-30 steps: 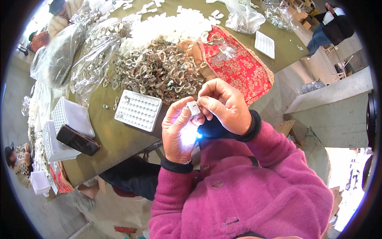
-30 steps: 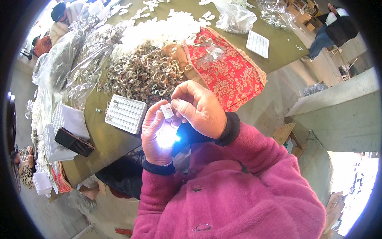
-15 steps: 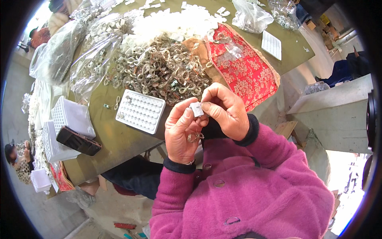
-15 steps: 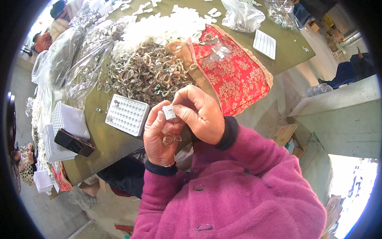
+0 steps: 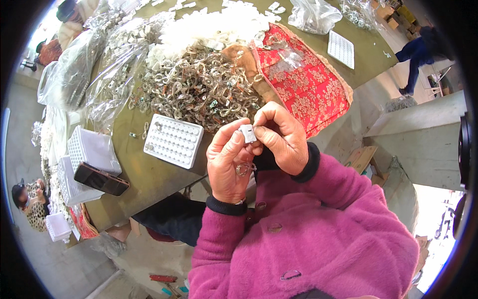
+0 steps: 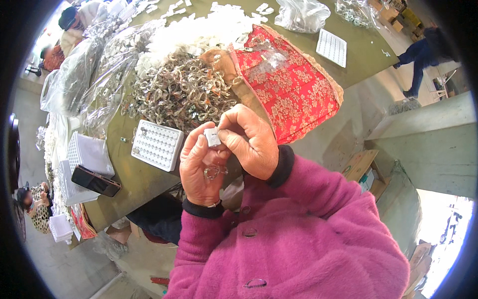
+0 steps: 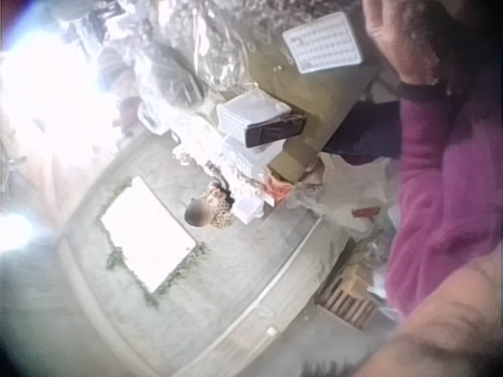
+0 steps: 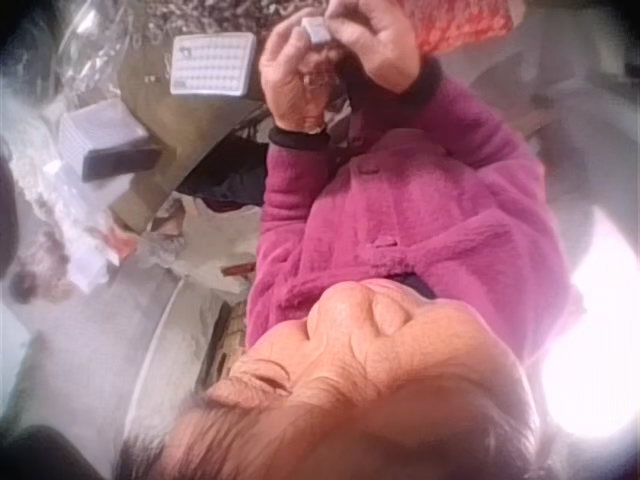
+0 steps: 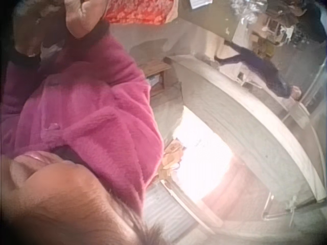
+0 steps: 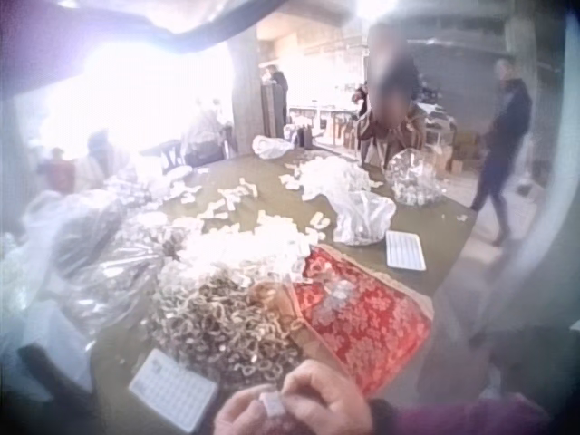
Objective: The person assembles small electronic components by hand at a workbench. They pick up tiny parts, align them, and use a small flashlight to inspect the assembly. The person repeatedly handles similar components and places them into a tray.
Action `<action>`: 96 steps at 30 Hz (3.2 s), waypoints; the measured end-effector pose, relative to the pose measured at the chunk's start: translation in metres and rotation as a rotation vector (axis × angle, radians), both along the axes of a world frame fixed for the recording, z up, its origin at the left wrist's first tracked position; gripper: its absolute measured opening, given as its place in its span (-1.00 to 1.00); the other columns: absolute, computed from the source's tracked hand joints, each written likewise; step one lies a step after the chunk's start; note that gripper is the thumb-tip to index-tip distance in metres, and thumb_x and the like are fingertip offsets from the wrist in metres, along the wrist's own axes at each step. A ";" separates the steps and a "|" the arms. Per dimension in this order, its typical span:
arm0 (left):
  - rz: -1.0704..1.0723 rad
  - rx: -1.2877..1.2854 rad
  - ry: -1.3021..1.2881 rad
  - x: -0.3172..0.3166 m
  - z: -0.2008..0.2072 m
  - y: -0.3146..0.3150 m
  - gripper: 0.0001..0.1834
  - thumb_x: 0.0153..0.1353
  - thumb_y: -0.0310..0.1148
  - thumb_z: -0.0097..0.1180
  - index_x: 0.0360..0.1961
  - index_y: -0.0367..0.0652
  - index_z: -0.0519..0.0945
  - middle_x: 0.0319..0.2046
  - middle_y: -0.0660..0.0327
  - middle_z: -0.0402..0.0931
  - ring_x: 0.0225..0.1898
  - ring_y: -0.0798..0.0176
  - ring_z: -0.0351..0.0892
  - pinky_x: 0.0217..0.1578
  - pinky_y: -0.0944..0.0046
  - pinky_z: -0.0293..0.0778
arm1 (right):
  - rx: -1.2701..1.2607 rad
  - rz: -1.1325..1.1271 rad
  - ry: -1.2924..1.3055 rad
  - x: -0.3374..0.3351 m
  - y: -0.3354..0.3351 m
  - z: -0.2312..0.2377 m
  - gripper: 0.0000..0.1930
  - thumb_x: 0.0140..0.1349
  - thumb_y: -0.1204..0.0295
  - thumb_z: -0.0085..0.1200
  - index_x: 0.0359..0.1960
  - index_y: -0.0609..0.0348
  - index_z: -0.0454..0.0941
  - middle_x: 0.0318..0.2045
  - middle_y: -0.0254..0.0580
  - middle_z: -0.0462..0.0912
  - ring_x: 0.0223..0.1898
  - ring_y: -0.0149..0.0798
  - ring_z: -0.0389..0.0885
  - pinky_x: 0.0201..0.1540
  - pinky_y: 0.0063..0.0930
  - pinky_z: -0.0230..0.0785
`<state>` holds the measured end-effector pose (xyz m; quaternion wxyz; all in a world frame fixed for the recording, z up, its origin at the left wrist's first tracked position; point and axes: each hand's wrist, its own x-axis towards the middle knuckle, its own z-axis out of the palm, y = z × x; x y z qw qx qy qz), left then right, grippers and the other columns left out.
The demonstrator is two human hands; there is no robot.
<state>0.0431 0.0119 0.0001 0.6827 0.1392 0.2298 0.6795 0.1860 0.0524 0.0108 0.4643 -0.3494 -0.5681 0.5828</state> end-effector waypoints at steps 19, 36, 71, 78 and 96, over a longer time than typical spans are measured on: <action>-0.052 -0.090 -0.104 0.002 -0.005 0.010 -0.70 0.45 -0.46 0.10 0.12 -0.39 0.57 -0.22 0.07 0.66 -0.31 0.21 0.63 -0.19 0.20 0.60 | 0.111 -0.016 -0.177 0.016 0.008 -0.005 -0.82 0.23 0.58 0.15 -0.12 0.25 0.62 -0.27 -0.04 0.67 -0.23 -0.06 0.72 -0.15 -0.28 0.56; -0.035 -0.045 -0.027 0.009 -0.009 0.018 -0.71 0.46 -0.44 0.13 0.11 -0.38 0.60 -0.26 0.05 0.65 -0.36 0.21 0.59 -0.24 0.21 0.55 | -0.102 0.109 0.035 0.026 0.018 -0.003 -0.86 0.42 0.56 0.07 -0.07 0.33 0.59 -0.31 -0.28 0.67 -0.35 -0.50 0.62 -0.25 -0.54 0.53; -0.042 -0.003 0.024 0.013 -0.026 0.041 -0.74 0.41 -0.52 0.18 0.10 -0.30 0.58 -0.07 -0.01 0.67 -0.12 0.20 0.66 -0.15 0.26 0.58 | 0.560 -0.366 -0.786 0.132 0.097 -0.040 -0.84 0.24 0.48 0.26 -0.14 0.13 0.71 -0.20 -0.10 0.68 -0.13 -0.02 0.67 -0.04 -0.20 0.54; -0.114 0.020 -0.018 0.013 -0.021 0.034 -0.74 0.45 -0.44 0.16 0.11 -0.27 0.58 -0.07 0.00 0.65 -0.21 0.23 0.58 -0.22 0.28 0.52 | 0.656 -0.240 -1.025 0.116 0.104 -0.044 -0.89 0.21 0.41 0.29 -0.26 0.09 0.71 -0.30 -0.15 0.63 -0.17 -0.05 0.63 -0.09 -0.18 0.52; -0.055 0.018 0.027 0.012 -0.011 0.021 -0.73 0.42 -0.48 0.19 0.10 -0.30 0.59 -0.12 0.05 0.69 -0.27 0.22 0.66 -0.25 0.25 0.60 | 0.602 -0.039 -0.469 0.042 0.029 0.035 -0.84 0.22 0.64 0.32 -0.19 0.24 0.64 -0.36 -0.13 0.65 -0.33 -0.19 0.72 -0.25 -0.39 0.55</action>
